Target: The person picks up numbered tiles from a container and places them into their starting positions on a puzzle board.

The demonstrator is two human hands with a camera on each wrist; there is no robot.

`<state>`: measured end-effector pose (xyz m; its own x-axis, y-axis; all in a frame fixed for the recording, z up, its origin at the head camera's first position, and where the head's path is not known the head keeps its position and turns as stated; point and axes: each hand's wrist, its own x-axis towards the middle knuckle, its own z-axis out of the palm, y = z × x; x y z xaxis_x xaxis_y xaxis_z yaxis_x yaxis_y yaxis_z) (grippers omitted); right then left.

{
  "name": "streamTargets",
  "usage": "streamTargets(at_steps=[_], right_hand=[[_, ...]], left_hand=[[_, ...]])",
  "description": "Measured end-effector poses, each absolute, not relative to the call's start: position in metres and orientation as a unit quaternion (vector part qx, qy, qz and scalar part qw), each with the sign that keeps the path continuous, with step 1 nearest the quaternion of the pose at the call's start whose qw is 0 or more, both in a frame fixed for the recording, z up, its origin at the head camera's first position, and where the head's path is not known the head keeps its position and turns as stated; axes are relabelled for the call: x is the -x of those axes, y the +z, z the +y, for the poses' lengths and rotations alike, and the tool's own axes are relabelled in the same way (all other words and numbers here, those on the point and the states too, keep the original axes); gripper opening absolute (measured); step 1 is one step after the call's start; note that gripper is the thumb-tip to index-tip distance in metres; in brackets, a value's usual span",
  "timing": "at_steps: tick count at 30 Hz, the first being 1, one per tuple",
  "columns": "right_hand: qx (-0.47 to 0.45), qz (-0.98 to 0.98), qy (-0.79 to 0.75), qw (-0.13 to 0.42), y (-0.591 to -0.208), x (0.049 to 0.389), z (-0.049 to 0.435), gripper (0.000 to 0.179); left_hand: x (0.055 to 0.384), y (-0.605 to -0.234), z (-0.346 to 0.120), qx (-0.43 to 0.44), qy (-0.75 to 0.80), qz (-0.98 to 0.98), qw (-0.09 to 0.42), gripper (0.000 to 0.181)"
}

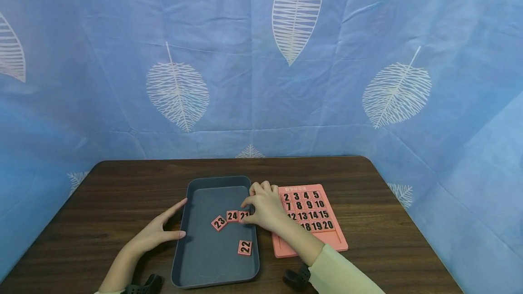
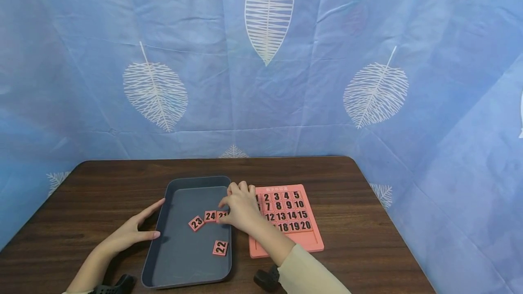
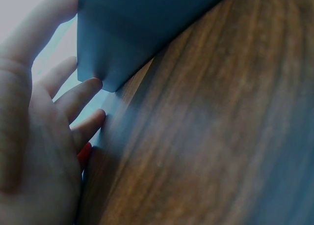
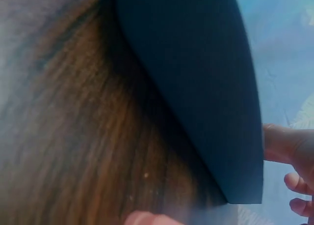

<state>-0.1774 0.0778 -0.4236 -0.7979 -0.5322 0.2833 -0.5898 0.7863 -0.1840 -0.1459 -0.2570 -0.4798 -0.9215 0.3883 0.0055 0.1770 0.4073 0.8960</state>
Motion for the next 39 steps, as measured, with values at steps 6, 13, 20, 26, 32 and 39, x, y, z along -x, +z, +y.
streamTargets(at_steps=[6,13,20,26,32,39], right_hand=[[-0.285,-0.947,0.124,0.085,-0.429,0.182,0.073,0.032],[-0.263,-0.957,0.099,0.068,-0.431,0.185,0.066,0.030],[-0.255,-0.962,0.080,0.059,-0.430,0.186,0.061,0.027],[-0.258,-0.960,0.091,0.059,-0.430,0.186,0.062,0.026],[-0.269,-0.955,0.102,0.068,-0.429,0.185,0.065,0.028],[-0.275,-0.948,0.131,0.093,-0.417,0.179,0.069,0.029]], left_hand=[[0.146,-0.479,-0.257,-0.167,0.516,0.834,0.104,0.082],[0.145,-0.479,-0.258,-0.167,0.514,0.835,0.101,0.082],[0.146,-0.480,-0.259,-0.169,0.514,0.835,0.101,0.082],[0.147,-0.481,-0.259,-0.172,0.522,0.829,0.104,0.082],[0.147,-0.480,-0.259,-0.175,0.524,0.827,0.107,0.081],[0.146,-0.480,-0.258,-0.174,0.520,0.831,0.100,0.082]])
